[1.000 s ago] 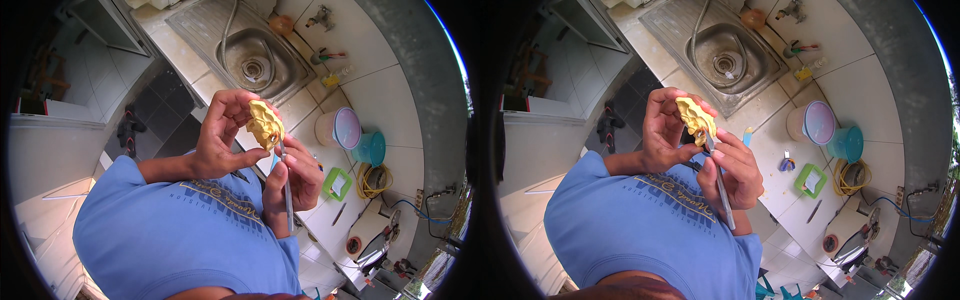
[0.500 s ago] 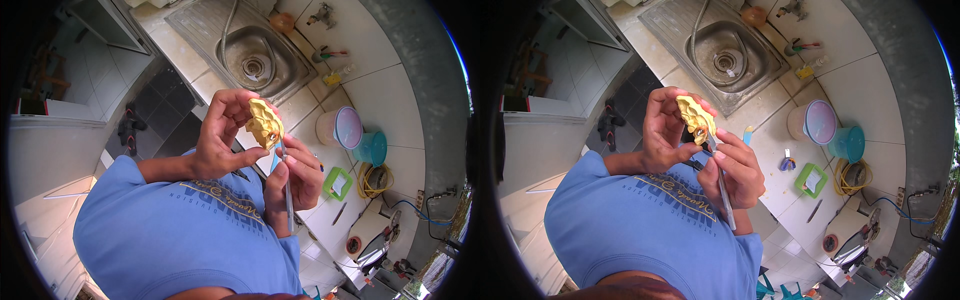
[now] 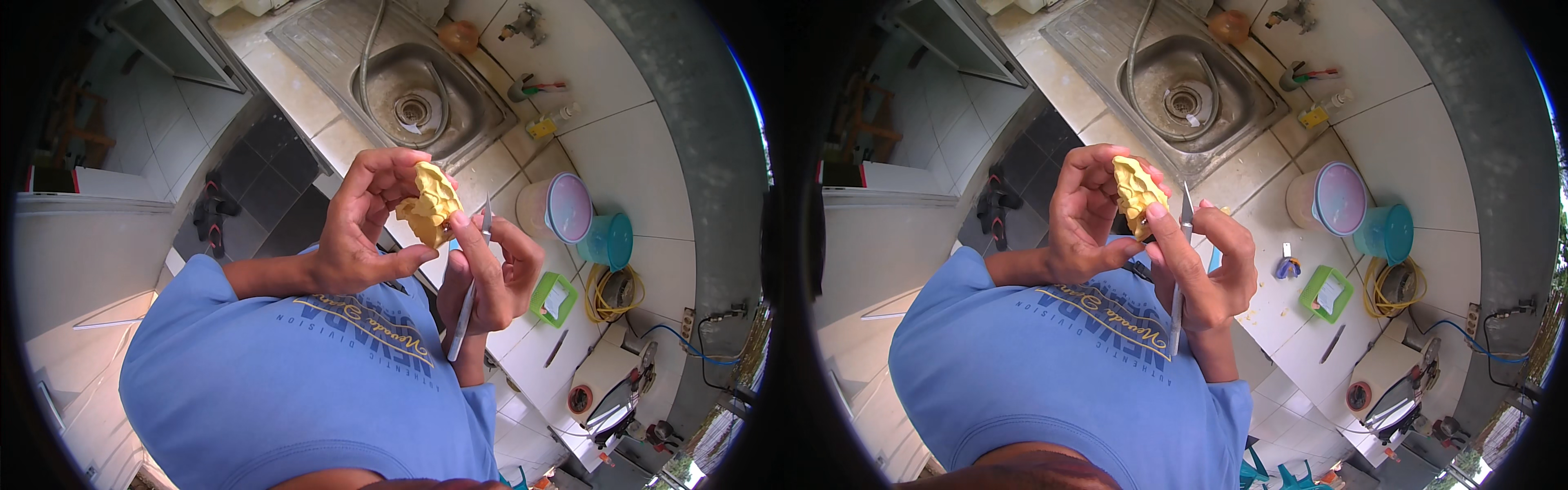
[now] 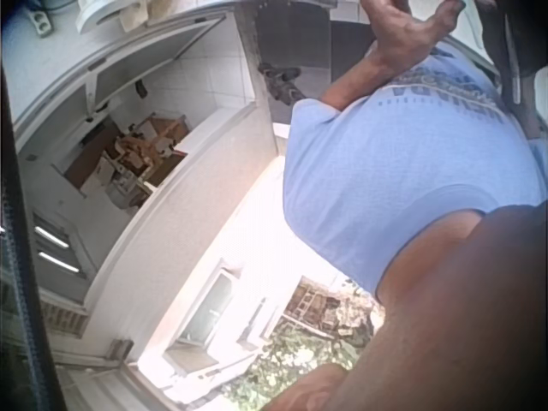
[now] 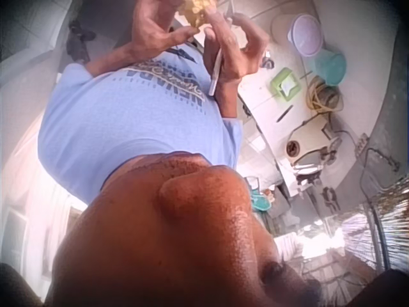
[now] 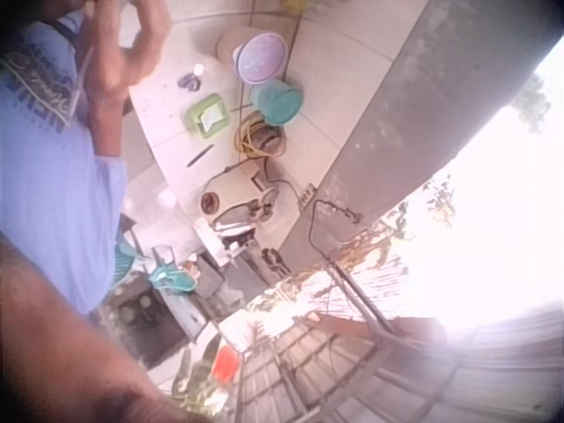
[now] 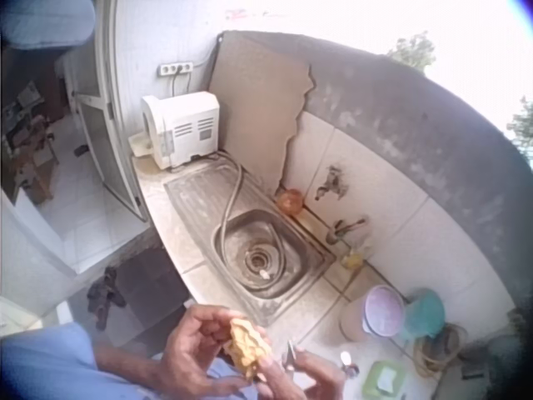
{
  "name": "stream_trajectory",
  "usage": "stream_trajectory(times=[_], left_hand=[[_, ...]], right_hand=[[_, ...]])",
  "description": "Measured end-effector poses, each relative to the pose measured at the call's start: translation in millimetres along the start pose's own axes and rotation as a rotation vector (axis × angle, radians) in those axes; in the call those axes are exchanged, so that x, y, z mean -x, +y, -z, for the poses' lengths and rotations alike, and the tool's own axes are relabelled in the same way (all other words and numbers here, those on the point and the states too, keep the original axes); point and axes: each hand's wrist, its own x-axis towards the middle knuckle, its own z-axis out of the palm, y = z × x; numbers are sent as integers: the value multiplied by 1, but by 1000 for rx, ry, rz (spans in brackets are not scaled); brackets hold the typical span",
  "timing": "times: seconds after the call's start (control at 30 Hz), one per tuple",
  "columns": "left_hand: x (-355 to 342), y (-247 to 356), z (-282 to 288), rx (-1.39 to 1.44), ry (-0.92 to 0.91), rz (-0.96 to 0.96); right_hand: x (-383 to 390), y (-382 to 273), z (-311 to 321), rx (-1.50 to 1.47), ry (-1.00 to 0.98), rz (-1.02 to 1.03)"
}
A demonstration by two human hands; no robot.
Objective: The person trims a yellow dental model using a small tool, washes a spatula in a sink, walks to an adjacent room to retrieve an instrument from a desk, and continues scraping and cleaning the base of the dental model at the workbench.
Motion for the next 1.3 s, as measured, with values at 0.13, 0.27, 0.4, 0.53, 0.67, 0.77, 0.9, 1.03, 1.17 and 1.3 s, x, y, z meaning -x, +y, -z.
stream_trajectory(times=[0.13,0.27,0.4,0.53,0.67,0.77,0.9,1.03,1.17,1.3], left_hand=[[1,-1,0,1,-25,-5],[2,1,-2,40,-21,25],[3,0,0,17,-30,11],[2,-1,0,16,-51,32],[2,-3,-1,17,-38,74],[3,-3,-2,46,15,155],[8,-8,1,29,108,296],[17,-13,18,16,145,474],[19,-12,25,-21,213,578],[16,-8,28,-61,268,606]], right_hand=[[5,2,-4,-72,32,-50],[7,2,-7,-160,126,-83],[6,0,-6,-165,121,-75],[5,-2,-3,-144,45,-90],[13,9,-2,-110,82,-72],[32,30,7,-138,257,-228],[93,93,2,-303,464,-704],[179,150,-17,-286,370,-1089],[219,172,-50,-285,305,-1145],[239,194,-74,-246,284,-1075]])
